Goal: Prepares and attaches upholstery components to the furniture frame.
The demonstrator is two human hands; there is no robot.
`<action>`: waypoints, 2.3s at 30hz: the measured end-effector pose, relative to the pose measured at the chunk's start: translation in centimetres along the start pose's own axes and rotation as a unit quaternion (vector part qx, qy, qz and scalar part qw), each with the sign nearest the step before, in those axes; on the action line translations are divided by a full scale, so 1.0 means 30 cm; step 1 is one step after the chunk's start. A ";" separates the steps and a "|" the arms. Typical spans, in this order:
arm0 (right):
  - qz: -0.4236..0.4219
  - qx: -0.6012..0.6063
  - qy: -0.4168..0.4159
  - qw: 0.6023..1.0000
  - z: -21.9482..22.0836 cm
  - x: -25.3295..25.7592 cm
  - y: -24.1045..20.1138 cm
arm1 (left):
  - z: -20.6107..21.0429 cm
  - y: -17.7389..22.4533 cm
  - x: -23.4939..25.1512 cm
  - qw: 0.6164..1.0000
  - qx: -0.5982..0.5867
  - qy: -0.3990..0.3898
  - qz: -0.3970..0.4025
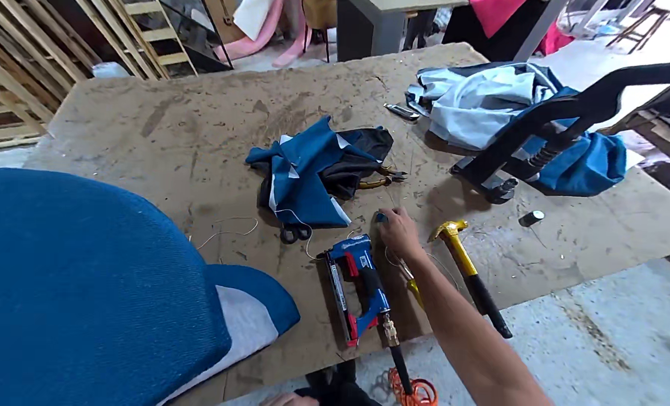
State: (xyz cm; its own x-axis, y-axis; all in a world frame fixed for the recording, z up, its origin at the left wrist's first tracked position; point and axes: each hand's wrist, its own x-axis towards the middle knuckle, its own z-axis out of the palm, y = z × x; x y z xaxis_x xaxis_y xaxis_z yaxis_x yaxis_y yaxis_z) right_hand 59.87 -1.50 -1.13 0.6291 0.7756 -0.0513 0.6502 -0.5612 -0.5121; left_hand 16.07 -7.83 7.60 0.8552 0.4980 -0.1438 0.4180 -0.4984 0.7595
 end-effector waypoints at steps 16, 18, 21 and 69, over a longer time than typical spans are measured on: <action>-0.059 0.241 0.131 0.960 -0.083 -0.829 -0.042 | 0.046 -0.013 0.550 0.947 0.032 0.319 -0.004; -0.025 0.280 0.118 0.952 -0.132 -0.785 0.027 | -0.008 -0.026 0.694 0.936 0.047 0.333 -0.105; -0.016 0.360 0.084 0.929 -0.161 -0.689 0.126 | -0.052 -0.077 0.908 0.897 0.016 0.352 -0.266; -0.116 0.590 -0.162 0.783 -0.380 -0.622 -0.070 | 0.236 0.376 0.457 0.903 -0.405 0.143 0.024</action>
State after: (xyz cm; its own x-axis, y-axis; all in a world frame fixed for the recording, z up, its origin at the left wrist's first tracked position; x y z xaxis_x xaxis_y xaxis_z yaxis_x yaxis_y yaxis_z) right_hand 51.64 -18.08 10.68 0.2876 0.9568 0.0436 -0.2347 0.1145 -0.9653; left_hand 34.68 -11.65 9.70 0.7035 0.7105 -0.0171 -0.0773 0.1004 0.9919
